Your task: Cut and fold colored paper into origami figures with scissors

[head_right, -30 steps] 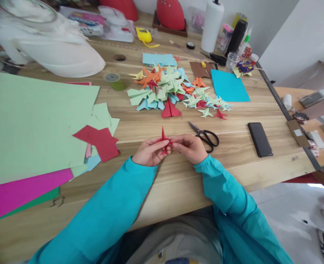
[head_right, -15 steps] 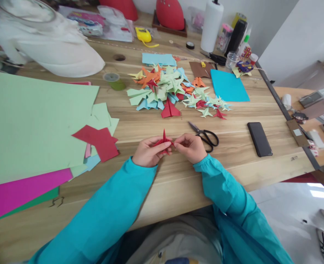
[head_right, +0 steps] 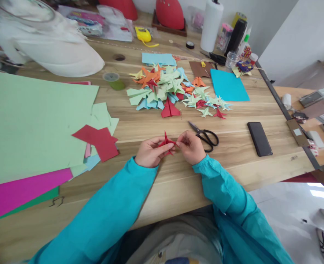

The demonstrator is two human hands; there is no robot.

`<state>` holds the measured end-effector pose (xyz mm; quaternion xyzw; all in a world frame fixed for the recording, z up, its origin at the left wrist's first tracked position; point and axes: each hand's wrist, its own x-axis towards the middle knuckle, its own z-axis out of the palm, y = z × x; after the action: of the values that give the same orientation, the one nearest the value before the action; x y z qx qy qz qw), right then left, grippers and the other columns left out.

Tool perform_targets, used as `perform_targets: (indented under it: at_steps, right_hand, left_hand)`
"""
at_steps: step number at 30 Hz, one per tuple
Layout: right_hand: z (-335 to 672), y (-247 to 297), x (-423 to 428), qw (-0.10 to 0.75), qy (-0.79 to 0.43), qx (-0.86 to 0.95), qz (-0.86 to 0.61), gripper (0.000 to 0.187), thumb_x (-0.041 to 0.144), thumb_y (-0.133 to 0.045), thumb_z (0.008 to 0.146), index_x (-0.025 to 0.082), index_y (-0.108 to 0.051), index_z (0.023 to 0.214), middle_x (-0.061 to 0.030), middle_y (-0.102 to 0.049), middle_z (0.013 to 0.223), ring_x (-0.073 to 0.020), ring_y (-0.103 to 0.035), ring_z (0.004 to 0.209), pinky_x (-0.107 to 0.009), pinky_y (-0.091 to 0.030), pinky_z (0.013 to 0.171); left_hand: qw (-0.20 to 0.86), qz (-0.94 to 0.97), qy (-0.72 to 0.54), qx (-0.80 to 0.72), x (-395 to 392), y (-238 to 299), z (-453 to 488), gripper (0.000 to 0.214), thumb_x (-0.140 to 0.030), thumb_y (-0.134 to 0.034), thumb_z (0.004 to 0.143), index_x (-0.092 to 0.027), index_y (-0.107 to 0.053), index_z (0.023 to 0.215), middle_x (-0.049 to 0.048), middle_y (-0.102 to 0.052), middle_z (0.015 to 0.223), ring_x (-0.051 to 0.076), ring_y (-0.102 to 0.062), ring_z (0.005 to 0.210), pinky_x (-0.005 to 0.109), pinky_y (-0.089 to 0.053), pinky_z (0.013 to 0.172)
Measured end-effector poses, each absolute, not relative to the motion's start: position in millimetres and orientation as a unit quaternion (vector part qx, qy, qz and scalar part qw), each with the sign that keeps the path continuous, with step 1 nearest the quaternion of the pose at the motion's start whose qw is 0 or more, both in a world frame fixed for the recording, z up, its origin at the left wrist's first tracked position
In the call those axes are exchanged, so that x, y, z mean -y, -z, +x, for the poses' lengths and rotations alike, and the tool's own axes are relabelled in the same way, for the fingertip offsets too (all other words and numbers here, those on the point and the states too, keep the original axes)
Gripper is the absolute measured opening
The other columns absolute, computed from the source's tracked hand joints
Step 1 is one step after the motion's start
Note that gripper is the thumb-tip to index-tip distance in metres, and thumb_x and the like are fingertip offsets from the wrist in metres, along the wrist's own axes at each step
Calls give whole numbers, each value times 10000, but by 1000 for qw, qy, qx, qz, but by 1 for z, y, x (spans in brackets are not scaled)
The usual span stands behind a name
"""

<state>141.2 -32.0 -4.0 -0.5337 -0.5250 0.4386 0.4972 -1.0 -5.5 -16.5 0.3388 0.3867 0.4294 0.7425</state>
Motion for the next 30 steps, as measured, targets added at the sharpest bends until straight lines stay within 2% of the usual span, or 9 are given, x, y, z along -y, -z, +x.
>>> perform_targets:
  at_steps: [7,14,23,30]
  right_hand:
    - [139,6,32,514,-492,489,-504,416,542,-695,684,197,-560,874,-11,-628,733,-136,-623,670,-290,-526,656]
    - [141,7,31,520,-473,489,-517,355,508,-705,691,185,-611,805,-8,-649,710,-131,-630,658,-294,-542,665]
    - [142,12,32,519,-498,497,-485,323,448,-723,702,177,-665,866,-34,-697,803,-149,-658,738,-295,-537,708]
    - [144,10,31,505,-491,499,-506,329,479,-717,704,176,-596,743,0,-638,662,-121,-616,627,-265,-509,622]
  left_hand:
    - [741,318,-442,-393,8,8,-4,318,-261,-853,507,-104,-682,725,54,-688,640,168,-660,602,306,-565,594]
    - [747,303,-448,-387,7,9,-4,299,-227,-852,496,-108,-678,708,33,-676,638,141,-641,578,281,-555,569]
    - [747,296,-448,-392,5,11,-4,333,-257,-862,468,-112,-672,700,39,-675,620,143,-631,560,282,-549,557]
    - [747,301,-438,-400,6,7,-4,335,-255,-861,477,-102,-666,703,33,-664,615,141,-631,565,281,-549,562]
